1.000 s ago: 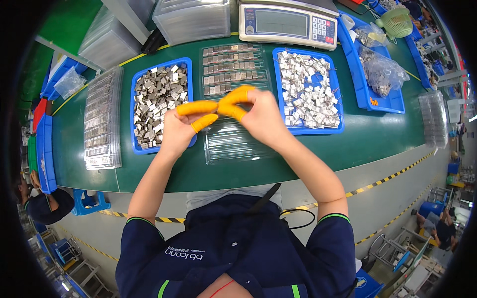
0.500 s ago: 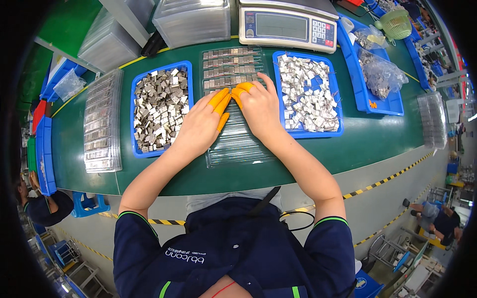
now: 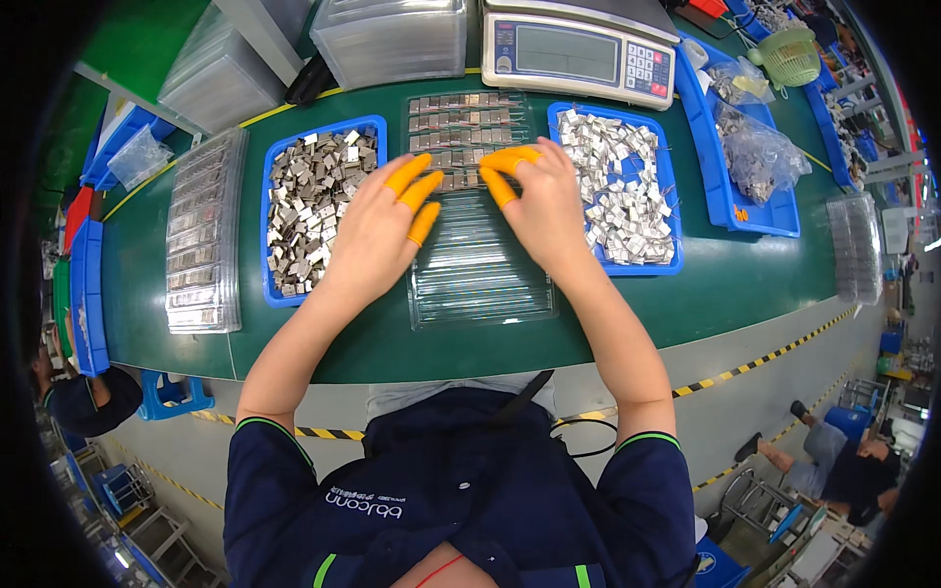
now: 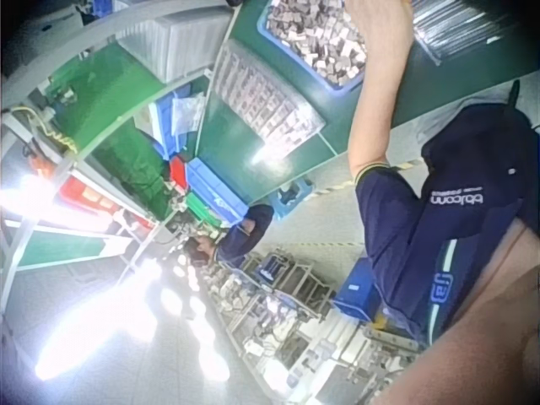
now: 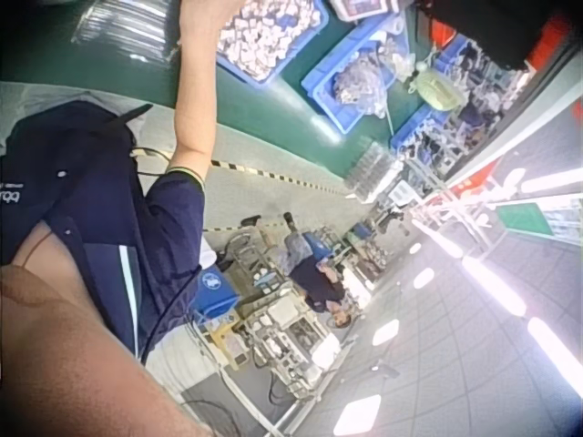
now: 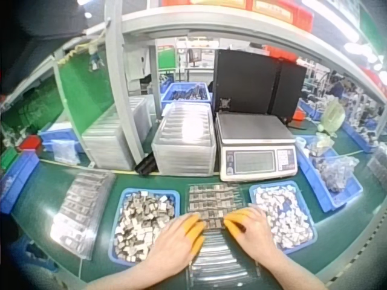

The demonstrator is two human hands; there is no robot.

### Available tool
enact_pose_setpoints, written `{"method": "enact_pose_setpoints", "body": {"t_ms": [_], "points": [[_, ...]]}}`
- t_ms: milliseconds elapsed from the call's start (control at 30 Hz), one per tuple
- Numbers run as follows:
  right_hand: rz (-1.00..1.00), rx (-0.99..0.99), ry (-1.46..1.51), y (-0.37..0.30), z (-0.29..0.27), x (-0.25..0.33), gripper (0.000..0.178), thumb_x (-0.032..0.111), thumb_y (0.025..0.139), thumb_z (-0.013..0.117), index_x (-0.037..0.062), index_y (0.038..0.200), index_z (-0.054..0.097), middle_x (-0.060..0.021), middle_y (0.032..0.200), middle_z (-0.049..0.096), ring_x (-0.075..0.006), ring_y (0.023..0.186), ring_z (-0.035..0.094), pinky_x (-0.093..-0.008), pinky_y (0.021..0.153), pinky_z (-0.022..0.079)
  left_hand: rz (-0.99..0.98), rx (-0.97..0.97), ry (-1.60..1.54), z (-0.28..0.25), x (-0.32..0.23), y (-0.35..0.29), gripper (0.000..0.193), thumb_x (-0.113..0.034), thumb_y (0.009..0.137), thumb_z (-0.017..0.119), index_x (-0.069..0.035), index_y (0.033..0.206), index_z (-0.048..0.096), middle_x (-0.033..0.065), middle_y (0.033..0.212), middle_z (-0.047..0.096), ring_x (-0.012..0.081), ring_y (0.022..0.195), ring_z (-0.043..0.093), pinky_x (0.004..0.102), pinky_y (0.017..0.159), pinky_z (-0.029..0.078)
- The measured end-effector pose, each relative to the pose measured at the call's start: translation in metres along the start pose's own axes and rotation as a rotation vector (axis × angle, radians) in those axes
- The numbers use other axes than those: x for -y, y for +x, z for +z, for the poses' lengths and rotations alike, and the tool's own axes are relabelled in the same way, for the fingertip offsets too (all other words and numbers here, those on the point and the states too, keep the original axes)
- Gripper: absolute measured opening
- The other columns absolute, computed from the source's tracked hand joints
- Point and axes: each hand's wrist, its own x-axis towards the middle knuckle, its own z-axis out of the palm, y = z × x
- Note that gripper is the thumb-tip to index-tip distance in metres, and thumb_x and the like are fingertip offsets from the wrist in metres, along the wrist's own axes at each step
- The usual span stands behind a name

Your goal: The person sorts small metal components by hand into a plastic tray.

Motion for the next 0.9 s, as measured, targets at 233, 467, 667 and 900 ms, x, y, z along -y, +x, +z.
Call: {"method": "enact_pose_setpoints", "body": {"t_ms": [233, 467, 667, 900], "points": [[0.306, 0.03, -0.001, -0.001, -0.039, -0.019, 0.015, 0.012, 0.074, 0.07, 0.0052, 0.087, 0.068, -0.0129, 0.084, 0.065, -0.0323, 0.083, 0.057, -0.0356, 0.077, 0.045, 0.017, 0.011, -0.027, -0.004, 0.001, -0.006, 0.029, -0.015, 0.083, 0.058, -0.006, 0.11, 0.06, 0.01, 0.121, 0.054, 0.0278, 0.117, 0.046, 0.0389, 0.099, 0.036], [0.398, 0.107, -0.318, -0.018, -0.058, -0.064, 0.029, 0.015, 0.074, 0.071, 0.0048, 0.1, 0.065, -0.0166, 0.094, 0.063, -0.0301, 0.082, 0.059, -0.0375, 0.076, 0.047, -0.318, -0.119, 0.085, -0.036, 0.047, -0.019, 0.023, -0.006, 0.078, 0.06, -0.005, 0.101, 0.065, 0.0128, 0.103, 0.062, 0.0312, 0.095, 0.055, 0.038, 0.086, 0.044], [0.5, 0.011, -0.245, -0.016, -0.048, -0.072, 0.02, 0.011, 0.073, 0.071, 0.005, 0.091, 0.068, -0.0142, 0.079, 0.065, -0.0276, 0.069, 0.062, -0.0358, 0.065, 0.049, -0.34, -0.102, 0.048, -0.037, 0.064, -0.023, 0.024, -0.011, 0.066, 0.073, -0.005, 0.089, 0.07, 0.0125, 0.089, 0.062, 0.029, 0.087, 0.054, 0.0389, 0.084, 0.043], [0.609, -0.158, -0.113, -0.017, -0.055, -0.069, 0.021, 0.008, 0.072, 0.072, 0.0056, 0.092, 0.069, -0.0111, 0.078, 0.068, -0.0199, 0.069, 0.065, -0.0301, 0.062, 0.051, -0.369, 0.068, -0.018, -0.037, 0.057, -0.019, 0.021, -0.008, 0.069, 0.072, -0.001, 0.088, 0.067, 0.0139, 0.089, 0.061, 0.0294, 0.086, 0.056, 0.0375, 0.078, 0.046]]}}
